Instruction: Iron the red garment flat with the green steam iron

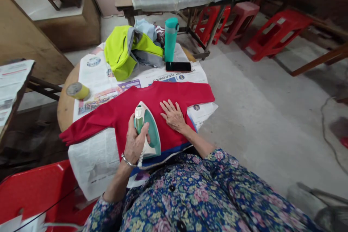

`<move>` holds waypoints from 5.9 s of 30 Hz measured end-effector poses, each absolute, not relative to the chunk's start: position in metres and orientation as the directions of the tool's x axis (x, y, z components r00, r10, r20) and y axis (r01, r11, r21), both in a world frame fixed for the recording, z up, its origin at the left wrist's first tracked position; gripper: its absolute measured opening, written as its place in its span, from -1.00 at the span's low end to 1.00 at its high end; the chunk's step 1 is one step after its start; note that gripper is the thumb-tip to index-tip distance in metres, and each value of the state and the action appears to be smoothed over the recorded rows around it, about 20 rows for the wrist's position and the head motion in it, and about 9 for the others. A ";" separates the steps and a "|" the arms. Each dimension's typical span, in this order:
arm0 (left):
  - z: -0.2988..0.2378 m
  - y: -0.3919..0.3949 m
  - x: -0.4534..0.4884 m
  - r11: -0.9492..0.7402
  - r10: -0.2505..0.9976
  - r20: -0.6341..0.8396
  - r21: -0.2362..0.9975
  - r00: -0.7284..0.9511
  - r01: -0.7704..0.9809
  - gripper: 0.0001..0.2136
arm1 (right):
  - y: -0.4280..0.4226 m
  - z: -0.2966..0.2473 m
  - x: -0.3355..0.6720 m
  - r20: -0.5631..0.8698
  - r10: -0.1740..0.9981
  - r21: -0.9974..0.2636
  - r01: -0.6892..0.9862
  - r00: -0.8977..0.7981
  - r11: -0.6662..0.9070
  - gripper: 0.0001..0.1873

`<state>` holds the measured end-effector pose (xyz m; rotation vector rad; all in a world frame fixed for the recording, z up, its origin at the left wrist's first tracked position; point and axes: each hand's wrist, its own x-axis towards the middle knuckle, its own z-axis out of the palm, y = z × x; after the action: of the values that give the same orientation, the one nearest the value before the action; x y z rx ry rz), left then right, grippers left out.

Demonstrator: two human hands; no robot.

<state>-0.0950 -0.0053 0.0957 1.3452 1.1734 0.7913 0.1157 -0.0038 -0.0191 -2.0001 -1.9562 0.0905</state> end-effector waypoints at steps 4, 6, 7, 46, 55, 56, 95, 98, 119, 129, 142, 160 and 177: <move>0.099 -0.004 -0.093 0.098 0.896 -0.195 0.963 0.400 0.250 -0.19 | -0.004 -0.016 0.115 0.170 0.983 -0.286 0.958 0.062 -0.011 -0.44; 0.100 -0.001 -0.091 0.103 0.864 -0.217 0.959 0.454 0.263 -0.16 | -0.004 -0.016 0.115 0.171 0.983 -0.289 0.957 0.066 -0.013 -0.43; 0.100 0.001 -0.089 0.103 0.851 -0.224 0.958 0.476 0.267 -0.15 | -0.005 -0.016 0.115 0.176 0.982 -0.291 0.957 0.067 -0.013 -0.42; 0.109 0.001 -0.142 0.105 0.952 -0.180 0.952 0.249 0.288 -0.32 | -0.005 -0.020 0.119 0.190 0.979 -0.356 0.935 0.073 -0.001 -0.41; 0.095 0.089 -0.122 0.077 0.995 -0.067 0.986 -0.070 0.149 -0.37 | -0.004 -0.015 0.115 0.178 0.980 -0.372 0.928 0.087 -0.015 -0.41; 0.095 0.093 -0.118 0.076 0.994 -0.065 0.988 -0.084 0.136 -0.34 | -0.004 -0.014 0.114 0.177 0.980 -0.373 0.928 0.087 -0.015 -0.41; 0.096 0.140 -0.101 0.100 0.976 -0.080 0.991 -0.204 0.091 -0.60 | 0.000 -0.017 0.112 0.214 0.970 -0.415 0.910 0.113 -0.015 -0.44; 0.098 0.117 -0.112 0.110 0.982 -0.097 0.991 -0.162 0.070 -0.51 | 0.001 -0.017 0.112 0.212 0.970 -0.411 0.911 0.115 -0.019 -0.43; 0.091 0.115 -0.093 0.024 0.987 -0.047 0.988 0.154 0.150 -0.55 | -0.003 -0.030 0.117 0.253 0.961 -0.376 0.927 0.110 -0.007 -0.45; 0.102 0.088 -0.117 0.094 0.995 -0.088 0.987 -0.054 0.130 -0.50 | 0.001 -0.019 0.113 0.206 0.972 -0.393 0.919 0.116 -0.026 -0.44; 0.107 0.031 -0.114 0.021 0.793 -0.221 0.942 0.568 0.336 -0.22 | -0.003 -0.029 0.118 0.234 0.966 -0.380 0.925 0.109 -0.012 -0.43; 0.100 0.059 -0.134 0.058 0.995 -0.076 0.965 0.063 0.256 -0.41 | 0.004 -0.021 0.114 0.237 0.965 -0.426 0.905 0.111 0.001 -0.42; 0.103 0.031 -0.099 0.006 0.820 -0.196 0.942 0.538 0.335 -0.24 | -0.001 -0.021 0.116 0.187 0.972 -0.406 0.912 0.143 -0.056 -0.41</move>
<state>-0.0992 0.0305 0.1030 1.5801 1.0120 0.5056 0.1164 -0.0005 -0.0211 -2.0016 -1.8010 0.1889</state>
